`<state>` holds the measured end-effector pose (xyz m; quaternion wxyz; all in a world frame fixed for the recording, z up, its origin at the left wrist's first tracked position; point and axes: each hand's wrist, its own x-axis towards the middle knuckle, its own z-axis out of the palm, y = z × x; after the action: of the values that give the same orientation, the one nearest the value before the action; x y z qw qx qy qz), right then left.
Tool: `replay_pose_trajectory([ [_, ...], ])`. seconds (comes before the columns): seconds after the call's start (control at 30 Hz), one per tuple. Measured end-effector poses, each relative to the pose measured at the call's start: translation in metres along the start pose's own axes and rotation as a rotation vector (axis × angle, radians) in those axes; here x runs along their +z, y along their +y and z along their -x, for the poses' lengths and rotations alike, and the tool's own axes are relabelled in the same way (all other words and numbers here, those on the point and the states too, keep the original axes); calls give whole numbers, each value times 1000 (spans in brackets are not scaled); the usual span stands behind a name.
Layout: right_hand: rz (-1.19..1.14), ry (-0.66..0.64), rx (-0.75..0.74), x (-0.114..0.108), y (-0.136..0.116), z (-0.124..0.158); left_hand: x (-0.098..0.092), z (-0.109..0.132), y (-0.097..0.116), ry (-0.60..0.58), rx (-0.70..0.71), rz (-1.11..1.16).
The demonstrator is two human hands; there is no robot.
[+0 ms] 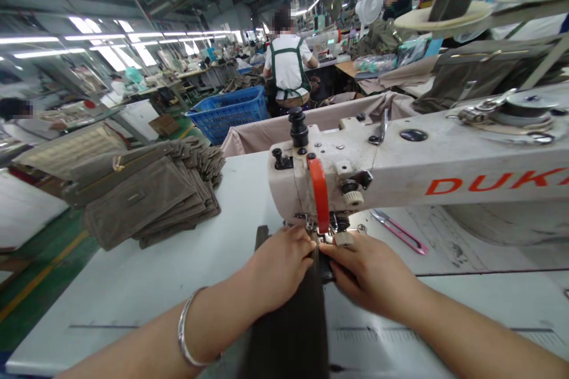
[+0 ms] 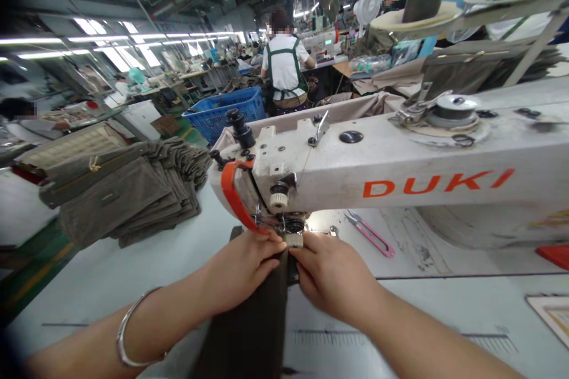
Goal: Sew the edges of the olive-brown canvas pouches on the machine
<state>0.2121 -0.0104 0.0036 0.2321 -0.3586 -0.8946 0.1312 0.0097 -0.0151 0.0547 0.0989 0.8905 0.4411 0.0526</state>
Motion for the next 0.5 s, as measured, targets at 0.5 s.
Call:
replay_pose_trajectory([
  [0.5, -24, -69, -23, -5, 2, 5, 21, 67, -15, 375, -525, -82],
])
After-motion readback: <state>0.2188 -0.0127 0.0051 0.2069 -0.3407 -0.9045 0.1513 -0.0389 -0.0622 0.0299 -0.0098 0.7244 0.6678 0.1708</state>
